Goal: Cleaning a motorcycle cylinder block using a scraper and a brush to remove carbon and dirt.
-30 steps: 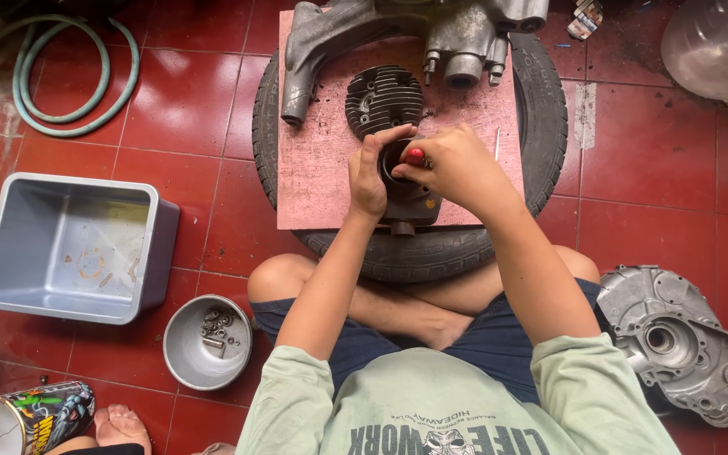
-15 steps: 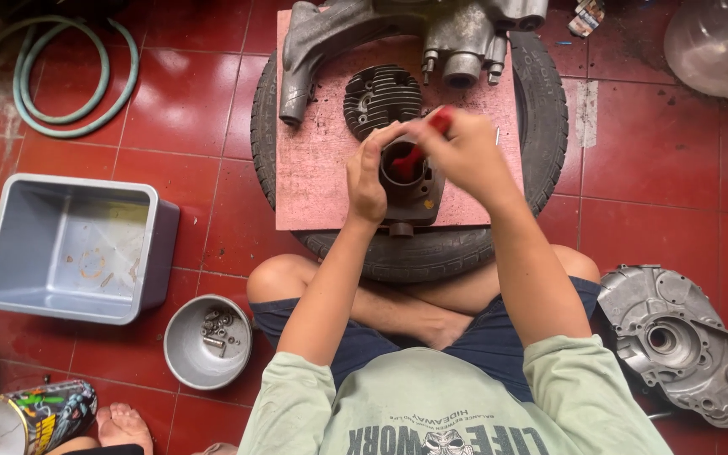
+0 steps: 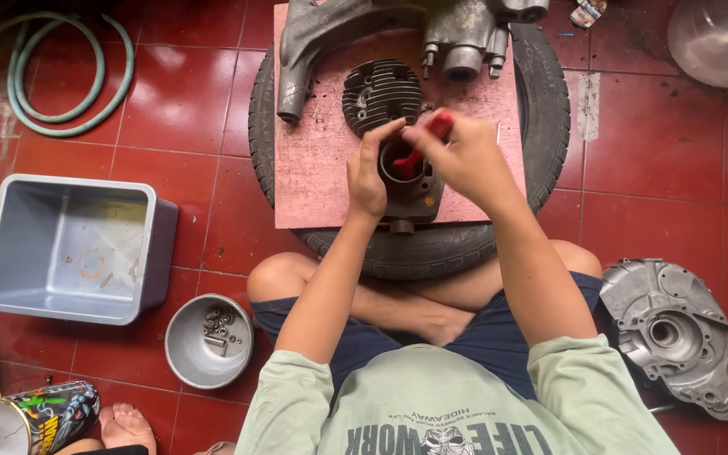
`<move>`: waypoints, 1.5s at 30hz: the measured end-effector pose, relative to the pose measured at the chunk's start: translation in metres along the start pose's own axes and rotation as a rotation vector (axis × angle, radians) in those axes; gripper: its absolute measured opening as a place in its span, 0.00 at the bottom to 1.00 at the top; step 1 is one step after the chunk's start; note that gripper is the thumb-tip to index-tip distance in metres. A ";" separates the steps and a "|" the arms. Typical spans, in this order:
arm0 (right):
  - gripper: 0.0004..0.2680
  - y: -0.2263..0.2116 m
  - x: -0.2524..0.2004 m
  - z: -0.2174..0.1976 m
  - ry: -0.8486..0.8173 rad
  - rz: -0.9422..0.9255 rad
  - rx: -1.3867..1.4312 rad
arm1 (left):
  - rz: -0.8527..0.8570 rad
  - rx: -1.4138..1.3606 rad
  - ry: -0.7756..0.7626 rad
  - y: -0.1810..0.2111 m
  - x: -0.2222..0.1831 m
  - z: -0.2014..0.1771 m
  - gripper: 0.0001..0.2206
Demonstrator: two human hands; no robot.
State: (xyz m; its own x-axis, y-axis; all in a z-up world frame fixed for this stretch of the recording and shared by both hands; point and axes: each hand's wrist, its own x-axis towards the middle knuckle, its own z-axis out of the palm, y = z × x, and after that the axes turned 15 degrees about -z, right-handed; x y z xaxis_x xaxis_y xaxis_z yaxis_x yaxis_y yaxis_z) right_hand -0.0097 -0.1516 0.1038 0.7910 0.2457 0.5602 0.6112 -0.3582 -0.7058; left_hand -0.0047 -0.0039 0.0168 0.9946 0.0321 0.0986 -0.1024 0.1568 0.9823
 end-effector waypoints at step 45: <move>0.11 0.067 -0.175 -0.011 0.549 0.409 0.119 | 0.551 0.986 0.122 -0.019 0.000 0.011 0.09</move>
State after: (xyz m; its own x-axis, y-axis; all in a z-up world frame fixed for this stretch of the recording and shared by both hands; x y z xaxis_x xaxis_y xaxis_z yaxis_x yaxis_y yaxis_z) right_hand -0.1074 -0.2283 -0.0367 0.8494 -0.3905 0.3551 0.2902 -0.2164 -0.9322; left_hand -0.0029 -0.0178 0.0001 0.8042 -0.0394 0.5931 -0.4145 -0.7523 0.5121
